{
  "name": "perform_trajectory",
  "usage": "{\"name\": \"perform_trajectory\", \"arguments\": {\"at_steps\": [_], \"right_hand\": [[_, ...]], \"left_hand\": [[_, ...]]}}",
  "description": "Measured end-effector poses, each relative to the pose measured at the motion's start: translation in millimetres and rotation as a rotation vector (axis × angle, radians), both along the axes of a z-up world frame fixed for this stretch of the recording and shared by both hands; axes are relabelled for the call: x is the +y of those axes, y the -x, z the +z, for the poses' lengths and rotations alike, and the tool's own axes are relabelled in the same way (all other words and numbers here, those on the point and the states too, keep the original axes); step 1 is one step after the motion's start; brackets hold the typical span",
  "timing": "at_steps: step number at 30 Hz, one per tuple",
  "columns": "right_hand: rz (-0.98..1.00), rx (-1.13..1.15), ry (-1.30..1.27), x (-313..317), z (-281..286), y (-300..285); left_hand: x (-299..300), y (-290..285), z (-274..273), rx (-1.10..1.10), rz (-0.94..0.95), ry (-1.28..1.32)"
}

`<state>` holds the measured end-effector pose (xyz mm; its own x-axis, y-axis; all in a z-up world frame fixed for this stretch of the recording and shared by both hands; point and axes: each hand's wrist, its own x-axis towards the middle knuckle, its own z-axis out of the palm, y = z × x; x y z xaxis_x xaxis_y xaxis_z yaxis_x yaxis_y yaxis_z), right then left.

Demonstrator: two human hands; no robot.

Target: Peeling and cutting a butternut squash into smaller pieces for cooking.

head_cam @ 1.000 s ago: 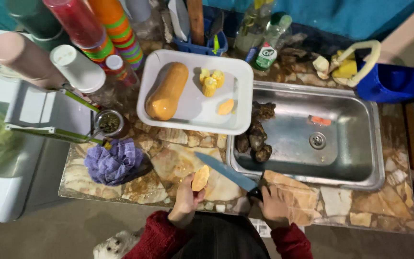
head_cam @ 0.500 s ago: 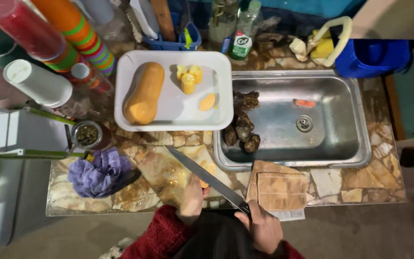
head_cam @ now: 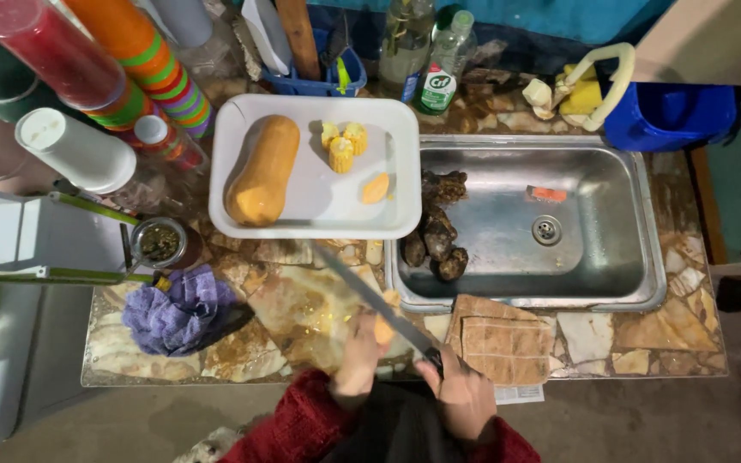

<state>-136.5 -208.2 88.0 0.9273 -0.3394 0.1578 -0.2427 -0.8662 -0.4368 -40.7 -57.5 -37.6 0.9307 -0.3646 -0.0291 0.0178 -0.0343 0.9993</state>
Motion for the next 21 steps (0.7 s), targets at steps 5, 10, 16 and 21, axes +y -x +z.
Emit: {"name": "perform_trajectory", "arguments": {"at_steps": [5, 10, 16, 21], "right_hand": [[-0.224, 0.422, -0.063, -7, -3, -24], [-0.37, 0.213, -0.02, -21, 3, -23], [-0.262, 0.182, -0.166, -9, 29, -5], [-0.085, 0.051, 0.017, -9, 27, -9]], "left_hand": [[-10, -6, 57, 0.145, -0.056, 0.284], [-14, -38, 114, 0.668, 0.171, 0.269], [-9, -45, 128, 0.722, 0.225, 0.241], [-7, -44, 118, 0.757, 0.198, 0.329]]}}
